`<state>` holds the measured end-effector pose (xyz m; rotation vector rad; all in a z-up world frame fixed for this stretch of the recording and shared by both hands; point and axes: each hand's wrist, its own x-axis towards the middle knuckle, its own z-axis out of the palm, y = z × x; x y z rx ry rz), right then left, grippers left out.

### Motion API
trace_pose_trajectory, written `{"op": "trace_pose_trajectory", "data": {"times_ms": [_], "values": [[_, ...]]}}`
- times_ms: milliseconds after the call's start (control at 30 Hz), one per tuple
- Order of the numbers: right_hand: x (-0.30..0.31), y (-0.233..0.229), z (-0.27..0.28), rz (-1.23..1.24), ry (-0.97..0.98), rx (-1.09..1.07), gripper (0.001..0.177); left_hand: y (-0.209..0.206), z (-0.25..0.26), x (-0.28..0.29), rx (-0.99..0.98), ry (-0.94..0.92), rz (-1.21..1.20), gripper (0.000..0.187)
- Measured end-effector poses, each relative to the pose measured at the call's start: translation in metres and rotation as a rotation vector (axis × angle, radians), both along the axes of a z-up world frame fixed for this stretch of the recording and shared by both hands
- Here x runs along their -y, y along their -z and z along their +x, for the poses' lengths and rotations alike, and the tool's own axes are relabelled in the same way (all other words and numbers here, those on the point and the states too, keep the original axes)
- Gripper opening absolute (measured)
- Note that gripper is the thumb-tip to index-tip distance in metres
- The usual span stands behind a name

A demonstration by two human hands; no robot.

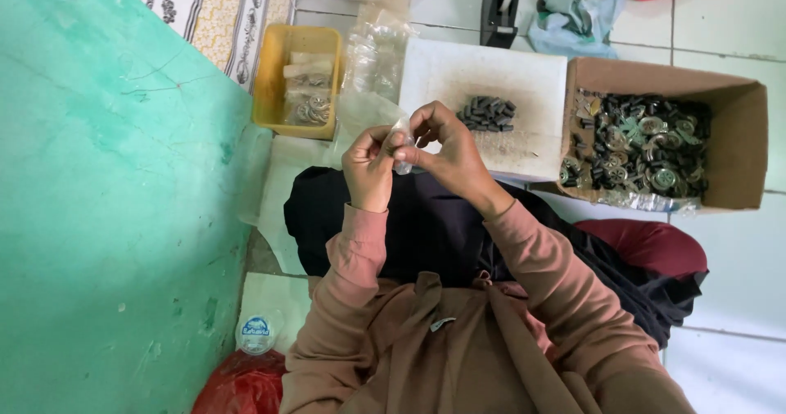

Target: Sorting small metal components and placing them into a plastic bag.

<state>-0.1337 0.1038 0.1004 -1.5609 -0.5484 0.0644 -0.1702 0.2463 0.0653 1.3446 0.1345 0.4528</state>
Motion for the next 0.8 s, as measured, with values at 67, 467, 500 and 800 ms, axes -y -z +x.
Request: {"op": "trace_pose_trajectory", "data": {"times_ms": [67,467,500,800], "values": [[0.004,0.006,-0.007,-0.019,0.069,-0.03,0.037,0.013,-0.001,0.007,-0.017,0.036,0.002,0.013],[0.073,0.05,0.015,-0.024,0.266,-0.219,0.015,0.013,0.002,0.035,-0.031,0.094,0.41,0.026],[0.078,0.051,0.017,-0.056,0.254,-0.22,0.015,0.009,0.003,0.04,0.004,0.123,0.495,0.033],[0.09,0.047,0.025,-0.061,0.198,-0.175,0.018,-0.022,0.013,0.048,0.471,0.163,1.228,0.043]]}}
